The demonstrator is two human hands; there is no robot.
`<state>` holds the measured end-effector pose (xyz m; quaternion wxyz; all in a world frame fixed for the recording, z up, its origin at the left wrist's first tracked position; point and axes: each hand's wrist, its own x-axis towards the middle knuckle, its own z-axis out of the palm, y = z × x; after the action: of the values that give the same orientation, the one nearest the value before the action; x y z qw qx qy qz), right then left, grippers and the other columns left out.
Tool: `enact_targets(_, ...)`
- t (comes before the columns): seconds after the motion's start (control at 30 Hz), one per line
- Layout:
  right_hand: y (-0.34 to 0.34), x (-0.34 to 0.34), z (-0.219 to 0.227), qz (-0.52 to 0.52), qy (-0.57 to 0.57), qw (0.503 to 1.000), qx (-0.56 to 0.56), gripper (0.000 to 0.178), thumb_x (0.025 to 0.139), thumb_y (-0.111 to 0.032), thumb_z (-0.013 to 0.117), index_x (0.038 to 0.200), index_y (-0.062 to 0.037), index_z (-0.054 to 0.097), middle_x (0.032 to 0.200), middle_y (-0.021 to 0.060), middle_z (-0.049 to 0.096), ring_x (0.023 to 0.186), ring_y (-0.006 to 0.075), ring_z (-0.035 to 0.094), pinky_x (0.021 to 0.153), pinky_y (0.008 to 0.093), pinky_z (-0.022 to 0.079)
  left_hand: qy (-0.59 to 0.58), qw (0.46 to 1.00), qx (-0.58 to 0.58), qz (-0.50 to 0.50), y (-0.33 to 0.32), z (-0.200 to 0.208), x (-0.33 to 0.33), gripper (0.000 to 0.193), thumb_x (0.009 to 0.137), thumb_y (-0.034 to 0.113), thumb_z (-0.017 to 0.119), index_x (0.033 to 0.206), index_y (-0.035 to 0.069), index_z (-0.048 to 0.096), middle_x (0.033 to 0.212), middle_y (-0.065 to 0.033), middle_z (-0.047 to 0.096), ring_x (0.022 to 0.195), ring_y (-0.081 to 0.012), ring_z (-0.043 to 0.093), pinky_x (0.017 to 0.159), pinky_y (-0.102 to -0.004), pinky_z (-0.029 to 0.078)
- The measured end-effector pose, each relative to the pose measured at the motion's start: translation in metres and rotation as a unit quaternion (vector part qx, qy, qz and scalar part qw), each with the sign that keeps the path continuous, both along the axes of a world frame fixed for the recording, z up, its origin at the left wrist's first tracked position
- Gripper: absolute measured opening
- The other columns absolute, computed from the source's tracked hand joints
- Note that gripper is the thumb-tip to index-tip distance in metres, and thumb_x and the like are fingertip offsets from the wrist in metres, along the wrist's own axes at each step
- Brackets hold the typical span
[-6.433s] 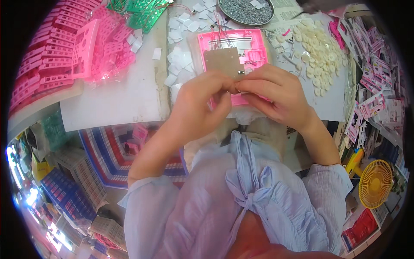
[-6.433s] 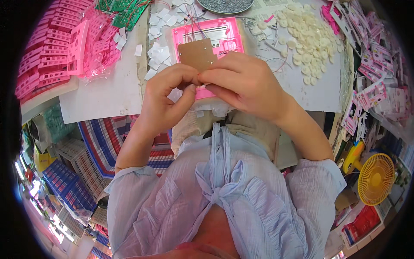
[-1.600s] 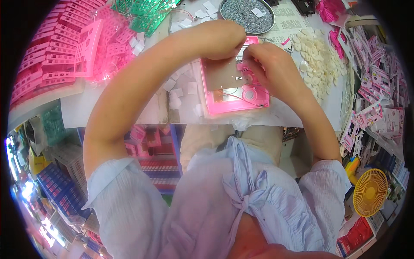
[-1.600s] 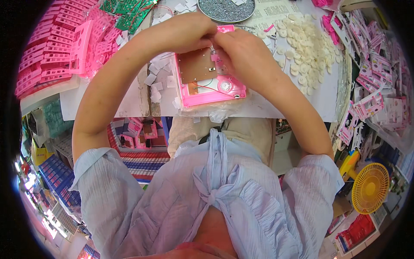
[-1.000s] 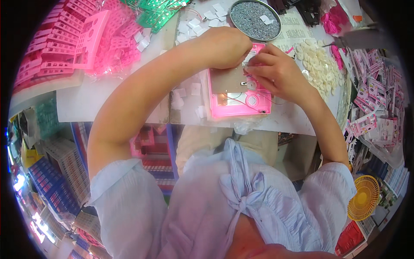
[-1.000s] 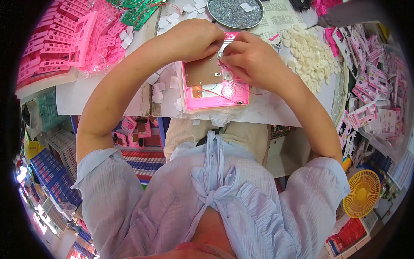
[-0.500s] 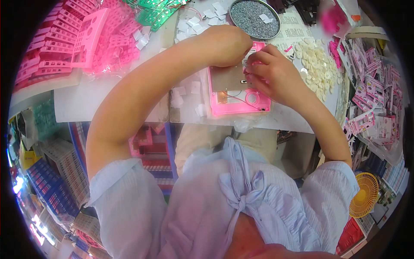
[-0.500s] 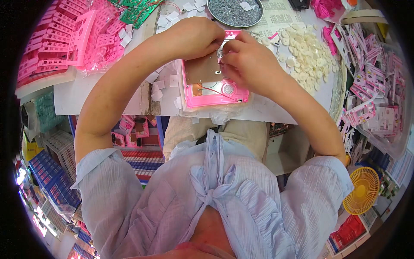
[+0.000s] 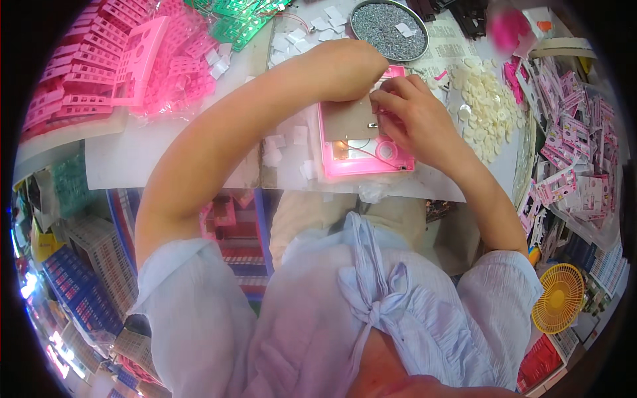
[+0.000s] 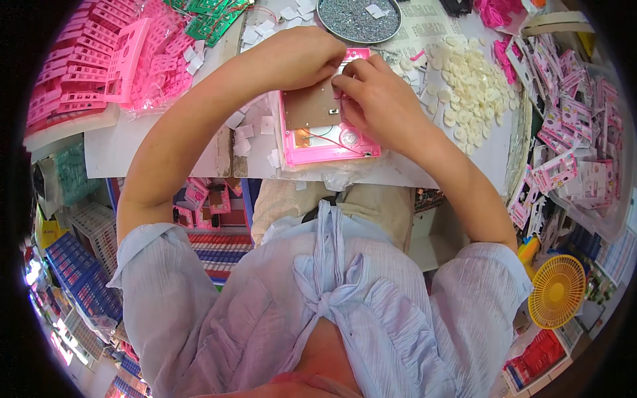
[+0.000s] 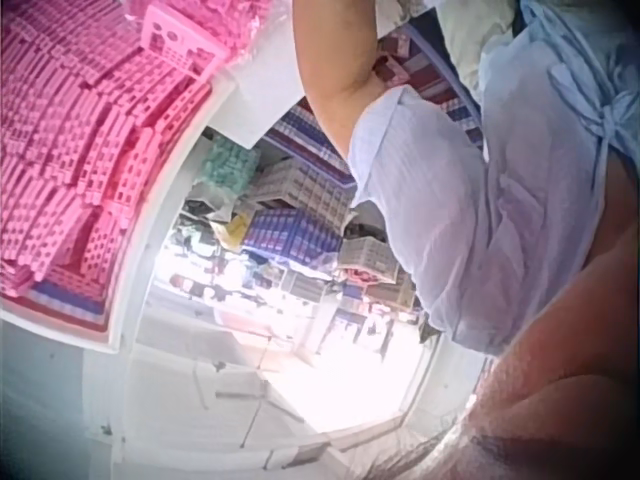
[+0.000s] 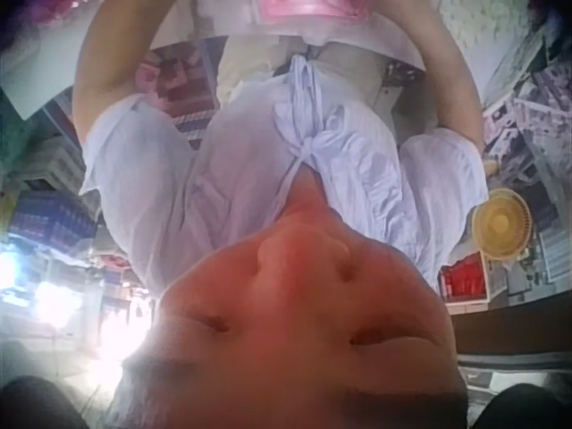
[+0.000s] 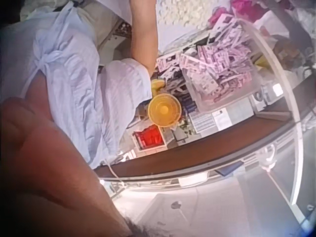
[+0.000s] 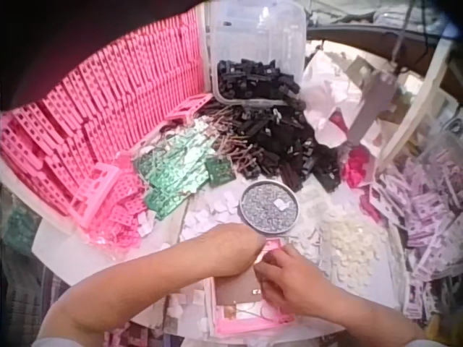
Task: Assembling and testing pink electronic toy piggy banks at a factory workbench.
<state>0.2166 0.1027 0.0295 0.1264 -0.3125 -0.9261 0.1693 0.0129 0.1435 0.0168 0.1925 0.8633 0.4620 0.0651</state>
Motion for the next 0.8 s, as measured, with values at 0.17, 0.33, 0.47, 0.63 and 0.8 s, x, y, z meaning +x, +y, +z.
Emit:
enact_targets(0.17, 0.014, 0.026, -0.013, 0.004, 0.128, 0.987, -0.095, 0.028, 0.083, -0.007, 0.065, 0.110, -0.0045, 0.073, 0.109, 0.0085, 0.070, 0.107, 0.0277, 0.061, 0.091, 0.0390, 0.053, -0.073, 0.956, 0.178, 0.223, -0.017, -0.004, -0.031, 0.033, 0.088, 0.035, 0.069, 0.098, 0.004, 0.073, 0.089, -0.0156, 0.071, 0.083, -0.0339, 0.069, 0.074, -0.0426, 0.054)
enact_targets(0.33, 0.013, 0.026, -0.013, -0.003, 0.165, 0.984, -0.074, 0.027, 0.085, 0.000, 0.061, 0.109, -0.0020, 0.073, 0.106, 0.0111, 0.072, 0.101, 0.0258, 0.066, 0.089, 0.0353, 0.052, -0.114, 0.964, 0.093, 0.221, -0.026, -0.012, -0.037, 0.027, 0.089, 0.031, 0.070, 0.097, 0.007, 0.077, 0.091, -0.0113, 0.072, 0.079, -0.0287, 0.068, 0.073, -0.0404, 0.053)
enact_targets(0.47, 0.013, 0.015, -0.011, -0.087, 0.229, 0.965, -0.089, 0.017, 0.090, -0.012, 0.065, 0.102, -0.0027, 0.073, 0.096, 0.0096, 0.072, 0.083, 0.0212, 0.068, 0.072, 0.0337, 0.054, -0.217, 0.945, 0.176, 0.173, -0.046, -0.005, -0.022, 0.016, 0.088, 0.020, 0.072, 0.095, 0.007, 0.077, 0.087, -0.0101, 0.073, 0.072, -0.0261, 0.068, 0.069, -0.0374, 0.054)
enact_targets(0.63, 0.009, -0.012, 0.000, -0.113, 0.217, 0.940, -0.238, 0.015, 0.092, -0.017, 0.068, 0.096, -0.0041, 0.073, 0.080, 0.0084, 0.069, 0.067, 0.0172, 0.065, 0.061, 0.0325, 0.051, -0.218, 0.953, 0.149, 0.147, -0.071, 0.000, -0.002, 0.040, 0.085, 0.016, 0.076, 0.123, 0.009, 0.066, 0.085, -0.0082, 0.074, 0.071, -0.0223, 0.070, 0.065, -0.0332, 0.055)
enact_targets(0.8, 0.015, -0.011, -0.013, -0.070, 0.219, 0.962, -0.146, 0.014, 0.091, -0.019, 0.069, 0.094, -0.0050, 0.072, 0.076, 0.0087, 0.068, 0.070, 0.0248, 0.065, 0.065, 0.0336, 0.051, -0.293, 0.934, 0.032, 0.201, -0.080, 0.000, -0.006, 0.031, 0.087, 0.013, 0.075, 0.117, 0.007, 0.067, 0.085, -0.0081, 0.074, 0.070, -0.0214, 0.070, 0.066, -0.0319, 0.056)
